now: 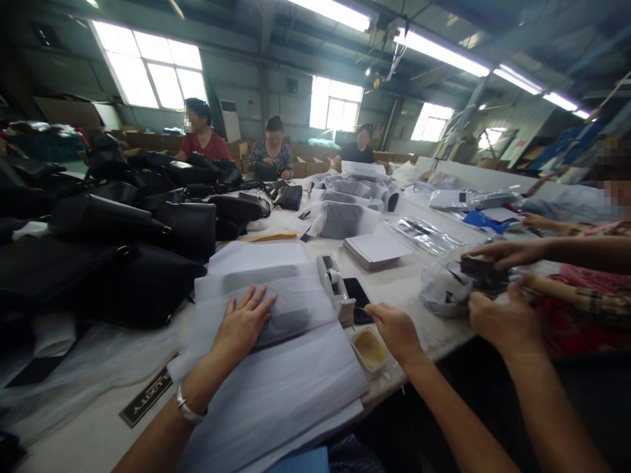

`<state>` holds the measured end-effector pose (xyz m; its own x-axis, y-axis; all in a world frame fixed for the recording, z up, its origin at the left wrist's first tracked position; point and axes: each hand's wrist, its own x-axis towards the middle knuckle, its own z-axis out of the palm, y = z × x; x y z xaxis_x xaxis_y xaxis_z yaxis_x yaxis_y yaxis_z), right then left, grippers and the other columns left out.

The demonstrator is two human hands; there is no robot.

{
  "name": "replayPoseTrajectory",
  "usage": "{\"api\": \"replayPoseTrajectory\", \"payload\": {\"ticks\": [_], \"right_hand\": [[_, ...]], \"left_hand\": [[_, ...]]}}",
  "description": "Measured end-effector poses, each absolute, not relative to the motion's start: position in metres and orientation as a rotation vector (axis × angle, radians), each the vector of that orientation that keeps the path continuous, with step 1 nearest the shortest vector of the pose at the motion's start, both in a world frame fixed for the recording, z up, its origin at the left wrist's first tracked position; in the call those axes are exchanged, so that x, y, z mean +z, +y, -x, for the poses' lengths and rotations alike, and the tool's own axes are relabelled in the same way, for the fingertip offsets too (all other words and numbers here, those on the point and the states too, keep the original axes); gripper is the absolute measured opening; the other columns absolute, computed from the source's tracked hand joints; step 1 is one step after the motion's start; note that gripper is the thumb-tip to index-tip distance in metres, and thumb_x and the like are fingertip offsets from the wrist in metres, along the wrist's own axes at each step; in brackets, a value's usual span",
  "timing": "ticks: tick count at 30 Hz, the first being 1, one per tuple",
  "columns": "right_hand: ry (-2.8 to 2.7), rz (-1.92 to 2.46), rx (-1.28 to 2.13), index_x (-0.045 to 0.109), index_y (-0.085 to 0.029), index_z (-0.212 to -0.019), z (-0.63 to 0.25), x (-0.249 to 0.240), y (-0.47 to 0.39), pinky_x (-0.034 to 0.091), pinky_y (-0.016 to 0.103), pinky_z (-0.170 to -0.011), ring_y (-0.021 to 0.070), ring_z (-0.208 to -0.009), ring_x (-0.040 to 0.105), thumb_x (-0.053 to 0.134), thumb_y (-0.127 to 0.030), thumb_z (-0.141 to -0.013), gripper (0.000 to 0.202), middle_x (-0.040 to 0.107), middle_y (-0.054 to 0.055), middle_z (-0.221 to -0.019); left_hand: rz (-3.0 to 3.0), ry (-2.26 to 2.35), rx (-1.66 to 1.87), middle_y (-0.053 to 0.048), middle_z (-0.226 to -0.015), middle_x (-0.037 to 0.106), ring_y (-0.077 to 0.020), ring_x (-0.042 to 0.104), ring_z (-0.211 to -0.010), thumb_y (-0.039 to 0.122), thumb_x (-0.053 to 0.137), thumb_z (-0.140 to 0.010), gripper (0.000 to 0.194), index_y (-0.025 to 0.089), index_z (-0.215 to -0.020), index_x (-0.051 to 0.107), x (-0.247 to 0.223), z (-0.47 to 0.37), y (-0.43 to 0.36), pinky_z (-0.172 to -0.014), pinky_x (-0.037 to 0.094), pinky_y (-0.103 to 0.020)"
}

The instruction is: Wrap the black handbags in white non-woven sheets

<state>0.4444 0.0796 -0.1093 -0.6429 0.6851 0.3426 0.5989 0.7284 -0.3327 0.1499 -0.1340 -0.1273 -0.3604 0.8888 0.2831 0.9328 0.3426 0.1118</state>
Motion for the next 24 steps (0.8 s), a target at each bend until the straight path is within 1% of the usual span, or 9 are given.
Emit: {"api": "replayPoseTrajectory", "payload": {"ticks": [2,4,6,8,11,14,18,21,24], "right_hand": [[-2.576,0.810,0.099,0.074,-0.025,-0.108,-0.446,-0.094,0.081,0.051,0.035,-0.083,0.0254,-0.097,0.069,0.045,-0.026,-0.093,0.032,0.074,0.007,-0.108],[-2.667,0.653,0.018,0.072,-0.025,-0.113,-0.439,-0.077,0.083,0.049,0.033,-0.087,0.0231,-0.101,0.067,0.042,-0.021,-0.094,0.036,0.073,0.006,-0.111],[-2.764,0.495,-0.018,0.071,-0.027,-0.114,-0.422,-0.063,0.084,0.047,0.031,-0.089,0.0210,-0.102,0.066,0.040,-0.019,-0.096,0.037,0.073,0.004,-0.112],[-2.854,0.334,-0.024,0.071,-0.029,-0.113,-0.397,-0.052,0.086,0.046,0.029,-0.088,0.0191,-0.101,0.065,0.039,-0.023,-0.099,0.035,0.073,0.002,-0.112],[-2.918,0.137,-0.026,0.072,-0.029,-0.109,-0.350,-0.045,0.088,0.045,0.027,-0.081,0.0182,-0.095,0.066,0.044,-0.036,-0.100,0.030,0.074,0.003,-0.105],[-2.956,0.012,-0.008,0.074,-0.028,-0.098,-0.300,-0.045,0.092,0.042,0.025,-0.071,0.0176,-0.084,0.066,0.051,-0.044,-0.096,0.028,0.074,0.004,-0.094],[-3.023,-0.075,0.088,0.075,-0.028,-0.082,-0.245,-0.046,0.100,0.037,0.025,-0.062,0.0164,-0.074,0.065,0.063,-0.043,-0.088,0.020,0.074,0.001,-0.084],[-3.111,-0.100,0.156,0.076,-0.030,-0.076,-0.219,-0.046,0.106,0.035,0.024,-0.058,0.0163,-0.069,0.065,0.072,-0.044,-0.080,0.015,0.074,-0.002,-0.074],[-3.161,-0.052,0.130,0.077,-0.031,-0.074,-0.205,-0.048,0.116,0.035,0.025,-0.058,0.0173,-0.067,0.065,0.076,-0.053,-0.072,0.022,0.073,-0.001,-0.068]], "left_hand": [[1.667,-2.421,-0.380,-0.003,-0.155,0.040,-0.0291,0.031,-0.145,0.026,0.045,-0.097,0.043,0.033,-0.139,0.050,-0.128,-0.150,-0.134,-0.112,0.029,-0.062],[1.665,-2.420,-0.374,-0.003,-0.155,0.039,-0.0291,0.030,-0.145,0.026,0.045,-0.097,0.043,0.033,-0.139,0.050,-0.129,-0.149,-0.134,-0.112,0.030,-0.062],[1.666,-2.420,-0.366,-0.003,-0.156,0.038,-0.0288,0.030,-0.146,0.026,0.045,-0.098,0.043,0.033,-0.140,0.050,-0.128,-0.149,-0.134,-0.112,0.031,-0.061],[1.665,-2.421,-0.363,-0.002,-0.156,0.038,-0.0284,0.030,-0.146,0.026,0.044,-0.098,0.043,0.033,-0.140,0.049,-0.128,-0.149,-0.135,-0.112,0.031,-0.061],[1.662,-2.428,-0.372,-0.002,-0.156,0.037,-0.0280,0.030,-0.146,0.025,0.045,-0.098,0.043,0.034,-0.139,0.050,-0.129,-0.149,-0.135,-0.112,0.031,-0.062],[1.659,-2.437,-0.379,-0.001,-0.156,0.037,-0.0283,0.030,-0.146,0.025,0.046,-0.098,0.043,0.034,-0.140,0.049,-0.128,-0.149,-0.134,-0.112,0.032,-0.062],[1.659,-2.443,-0.386,-0.002,-0.156,0.038,-0.0288,0.031,-0.145,0.025,0.046,-0.097,0.044,0.034,-0.140,0.048,-0.129,-0.149,-0.133,-0.111,0.032,-0.063],[1.661,-2.437,-0.406,-0.001,-0.156,0.038,-0.0285,0.031,-0.146,0.025,0.046,-0.097,0.044,0.036,-0.140,0.048,-0.132,-0.148,-0.133,-0.111,0.032,-0.064],[1.664,-2.433,-0.424,-0.001,-0.156,0.038,-0.0284,0.030,-0.146,0.025,0.046,-0.097,0.044,0.036,-0.140,0.048,-0.135,-0.147,-0.133,-0.111,0.031,-0.064]]}}
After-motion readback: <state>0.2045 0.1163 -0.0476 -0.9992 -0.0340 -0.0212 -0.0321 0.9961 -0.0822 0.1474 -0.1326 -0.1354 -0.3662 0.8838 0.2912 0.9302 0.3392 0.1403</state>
